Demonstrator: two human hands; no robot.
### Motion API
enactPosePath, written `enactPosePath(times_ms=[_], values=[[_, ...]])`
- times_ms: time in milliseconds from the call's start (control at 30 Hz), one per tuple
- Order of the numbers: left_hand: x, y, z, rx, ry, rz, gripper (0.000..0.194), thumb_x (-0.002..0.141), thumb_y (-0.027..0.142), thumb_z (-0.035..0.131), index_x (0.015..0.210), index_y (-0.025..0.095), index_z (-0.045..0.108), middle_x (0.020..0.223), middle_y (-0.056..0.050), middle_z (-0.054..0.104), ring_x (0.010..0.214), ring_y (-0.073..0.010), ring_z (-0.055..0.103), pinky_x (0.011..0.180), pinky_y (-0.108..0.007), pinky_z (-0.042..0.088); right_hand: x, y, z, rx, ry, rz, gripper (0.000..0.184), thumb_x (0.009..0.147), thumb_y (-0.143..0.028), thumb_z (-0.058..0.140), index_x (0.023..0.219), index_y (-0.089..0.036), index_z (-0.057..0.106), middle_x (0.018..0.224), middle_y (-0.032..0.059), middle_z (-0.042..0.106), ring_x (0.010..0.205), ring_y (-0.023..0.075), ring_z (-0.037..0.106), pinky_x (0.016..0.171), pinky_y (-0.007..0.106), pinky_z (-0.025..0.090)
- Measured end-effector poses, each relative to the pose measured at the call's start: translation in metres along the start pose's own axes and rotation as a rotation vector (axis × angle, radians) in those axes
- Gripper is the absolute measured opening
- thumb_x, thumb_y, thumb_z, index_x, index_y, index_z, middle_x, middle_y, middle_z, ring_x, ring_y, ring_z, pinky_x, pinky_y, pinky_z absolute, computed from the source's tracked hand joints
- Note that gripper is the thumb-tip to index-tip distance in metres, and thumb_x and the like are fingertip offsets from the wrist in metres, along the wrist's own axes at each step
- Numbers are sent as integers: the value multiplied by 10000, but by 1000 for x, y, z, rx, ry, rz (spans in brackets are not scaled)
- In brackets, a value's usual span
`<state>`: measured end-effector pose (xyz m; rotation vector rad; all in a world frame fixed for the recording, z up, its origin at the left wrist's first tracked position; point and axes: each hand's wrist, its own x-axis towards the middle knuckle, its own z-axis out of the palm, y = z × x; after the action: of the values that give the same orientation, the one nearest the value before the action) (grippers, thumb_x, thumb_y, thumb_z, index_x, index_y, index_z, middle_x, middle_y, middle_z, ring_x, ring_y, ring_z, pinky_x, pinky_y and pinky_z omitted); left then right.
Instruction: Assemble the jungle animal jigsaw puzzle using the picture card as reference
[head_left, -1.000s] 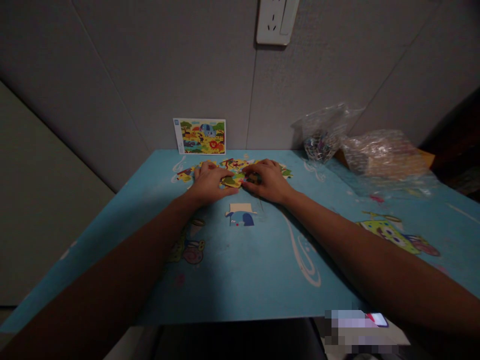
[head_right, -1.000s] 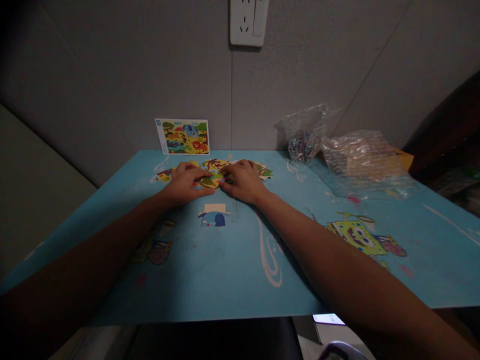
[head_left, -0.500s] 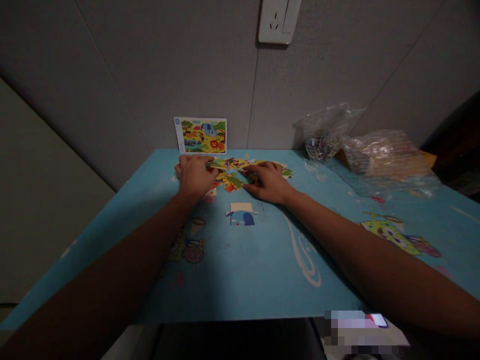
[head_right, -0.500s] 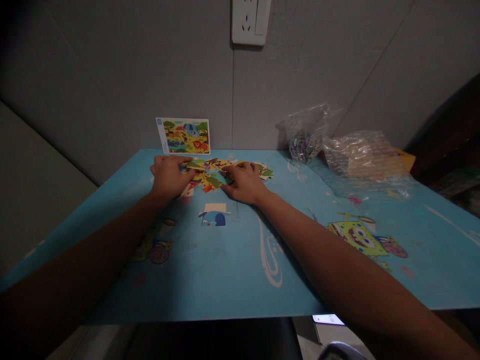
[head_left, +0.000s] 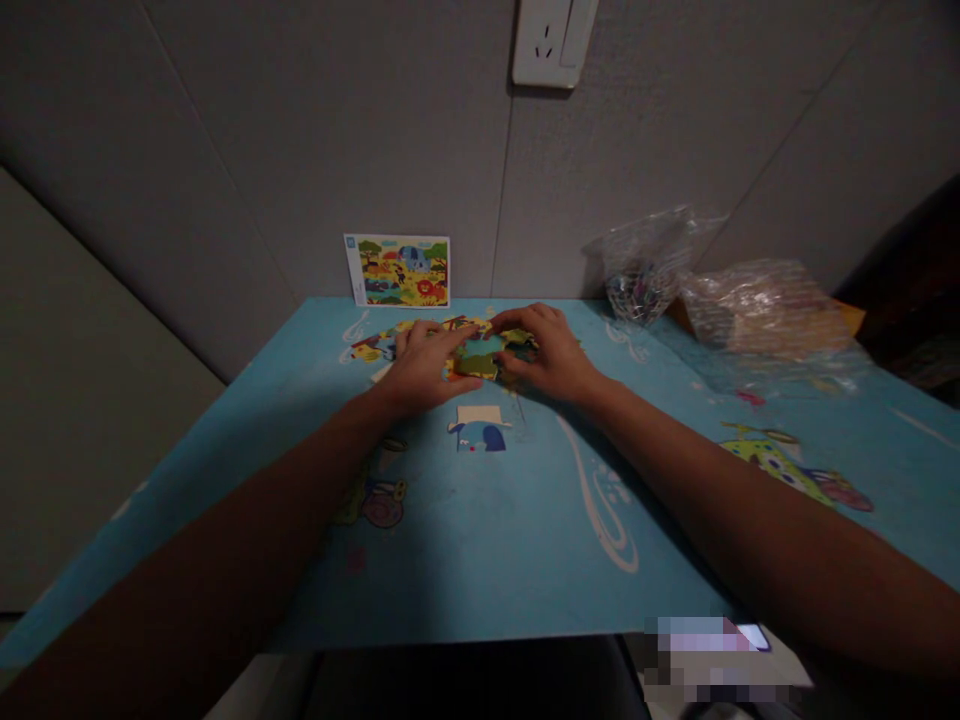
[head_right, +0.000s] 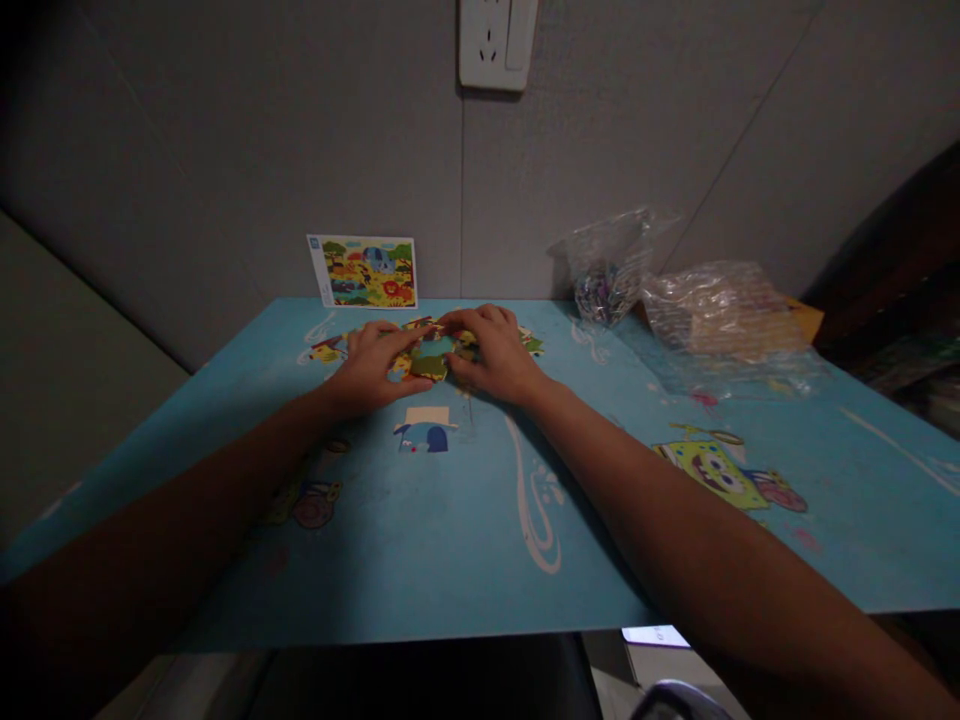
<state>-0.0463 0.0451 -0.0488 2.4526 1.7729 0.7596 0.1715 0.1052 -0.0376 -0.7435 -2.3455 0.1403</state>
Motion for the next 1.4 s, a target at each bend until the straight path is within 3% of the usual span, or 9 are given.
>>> enactPosePath(times_ms=[100,200,333,567,700,900,1100,1267,1400], values=[[3,0,0,14,54,-13,551,825,413,659,1342,228,617,1154,-95,676,1126,-306,491,978,-431,332,0,8,-11,-67,10,4,395,845,-371,593,1203,-211,648,1157,99,691,1099,303,544,1015,472,352],[6,-6,-5,61,144,-156,407,845,352,619,1211,203,713,1050,-107,700,1088,-326,526,960,-455,360,-3,28,-21,-212,45,172,411,844,-375,589,1203,-193,675,1193,125,683,1158,352,514,1006,529,346],[7,-12,-8,115,154,-404,432,836,382,605,1219,219,720,1084,-124,705,1120,-388,520,948,-522,399,-9,52,-23,-316,-34,432,525,844,-486,603,1278,-196,654,1367,138,610,1255,403,483,1018,593,340],[4,-8,-6,156,90,-495,389,835,415,605,1174,289,748,1248,-140,593,1229,-397,450,1023,-560,389,-10,56,-13,-270,-207,487,521,842,-540,619,1234,-204,693,1259,120,692,1179,358,597,1009,534,400],[4,-9,-5,127,86,-462,393,834,401,608,1183,278,740,1254,-136,583,1245,-391,438,1044,-570,374,-9,60,-13,-172,-127,519,507,805,-502,693,1199,-182,699,1198,136,713,1109,322,642,979,483,451],[4,-11,-3,121,108,-377,371,843,399,592,1144,255,753,1259,-123,606,1250,-384,439,1048,-562,360,-7,73,-17,385,96,738,488,706,-354,795,1116,-135,648,1030,113,738,905,215,693,819,348,552],[3,-3,-4,85,133,-274,550,833,389,593,1361,237,608,1271,-107,619,1240,-362,439,1049,-514,352,-2,66,-23,678,247,814,552,569,-358,871,1016,-166,611,965,104,728,847,229,699,793,378,562],[1,0,-4,34,53,-129,658,854,442,591,1476,264,472,1326,-91,611,1237,-351,411,1043,-515,331,2,47,-10,613,209,600,645,593,-473,822,1121,-178,599,1109,119,706,956,249,680,885,437,539],[-2,-2,0,66,-53,-16,594,857,461,599,1427,304,539,1361,-86,591,1254,-371,370,1036,-556,296,1,35,-11,143,-43,427,768,636,-512,810,1300,-199,585,1340,146,619,1233,340,564,1061,546,405]])
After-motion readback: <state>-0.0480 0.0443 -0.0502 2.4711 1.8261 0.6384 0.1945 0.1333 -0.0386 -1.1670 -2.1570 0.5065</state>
